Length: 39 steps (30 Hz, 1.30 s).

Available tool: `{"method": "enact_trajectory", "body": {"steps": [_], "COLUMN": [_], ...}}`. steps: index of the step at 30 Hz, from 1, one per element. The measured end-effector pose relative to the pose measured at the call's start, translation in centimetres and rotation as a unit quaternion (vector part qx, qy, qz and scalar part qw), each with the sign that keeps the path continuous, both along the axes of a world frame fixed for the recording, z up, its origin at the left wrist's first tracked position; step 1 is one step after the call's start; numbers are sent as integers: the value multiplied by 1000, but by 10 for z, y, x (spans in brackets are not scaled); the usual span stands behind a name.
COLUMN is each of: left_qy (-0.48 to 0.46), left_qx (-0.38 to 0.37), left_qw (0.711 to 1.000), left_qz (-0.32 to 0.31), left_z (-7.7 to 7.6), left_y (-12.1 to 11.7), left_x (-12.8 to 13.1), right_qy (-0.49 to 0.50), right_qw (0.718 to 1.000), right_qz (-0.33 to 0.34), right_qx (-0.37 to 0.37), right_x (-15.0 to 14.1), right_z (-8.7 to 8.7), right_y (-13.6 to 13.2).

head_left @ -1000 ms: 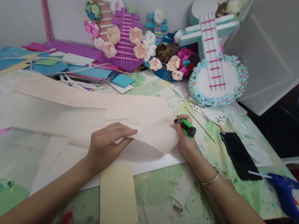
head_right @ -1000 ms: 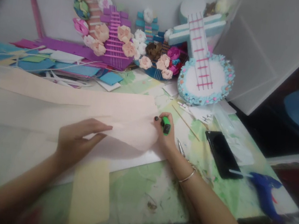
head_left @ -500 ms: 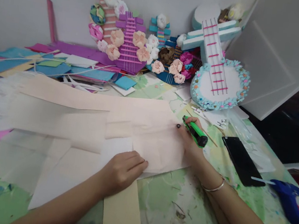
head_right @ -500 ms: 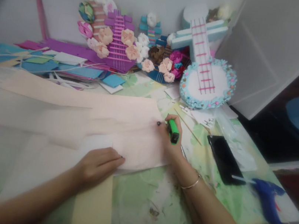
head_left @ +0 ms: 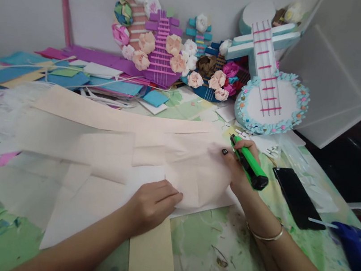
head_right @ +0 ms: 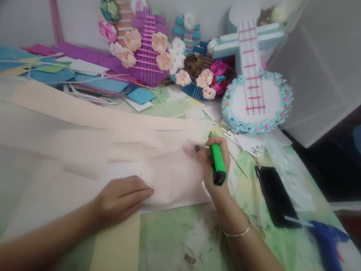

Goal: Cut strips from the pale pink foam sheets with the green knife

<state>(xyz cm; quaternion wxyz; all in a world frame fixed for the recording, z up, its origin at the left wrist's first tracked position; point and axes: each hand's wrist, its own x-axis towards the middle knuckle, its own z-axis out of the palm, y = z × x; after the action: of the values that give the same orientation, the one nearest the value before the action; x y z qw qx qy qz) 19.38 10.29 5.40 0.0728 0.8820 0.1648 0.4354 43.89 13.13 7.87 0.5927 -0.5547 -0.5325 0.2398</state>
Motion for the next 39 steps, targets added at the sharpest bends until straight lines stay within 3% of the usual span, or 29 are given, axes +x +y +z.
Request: {"method": "enact_trajectory", "body": {"steps": [6,11,19,24,30,34,37,39], "left_qy": [-43,-18,9,58,43,31,1,-22], "left_qx": [40,51,54,51,25,-19,-75,-112], "left_qw": [998,999,998,997,999,999,995,992], "left_qz": [0,6,11,5,-2,-28,-64,-53], "left_z": [7,7,5,4,6,9,20,32], "left_y": [0,1,0,-2,2,3,1,4], "left_x": [-1,0,1,0,-6,-9,-12,-16], "right_qy": [-7,-54,-95,-94,-5,5,1,-1], "right_qw": [1000,998,995,994,997,997,996,997], "right_qz": [-21,-20,-10,-3,29,18,-6,-1], "right_qx": [14,21,-7,-64,-76,-79,-86,-79], "right_x": [7,8,10,10,9,14,19,22], "right_z": [4,8,7,4,3,0,-5,-9], "right_y": [5,2,2,5,5,8,12,13]}}
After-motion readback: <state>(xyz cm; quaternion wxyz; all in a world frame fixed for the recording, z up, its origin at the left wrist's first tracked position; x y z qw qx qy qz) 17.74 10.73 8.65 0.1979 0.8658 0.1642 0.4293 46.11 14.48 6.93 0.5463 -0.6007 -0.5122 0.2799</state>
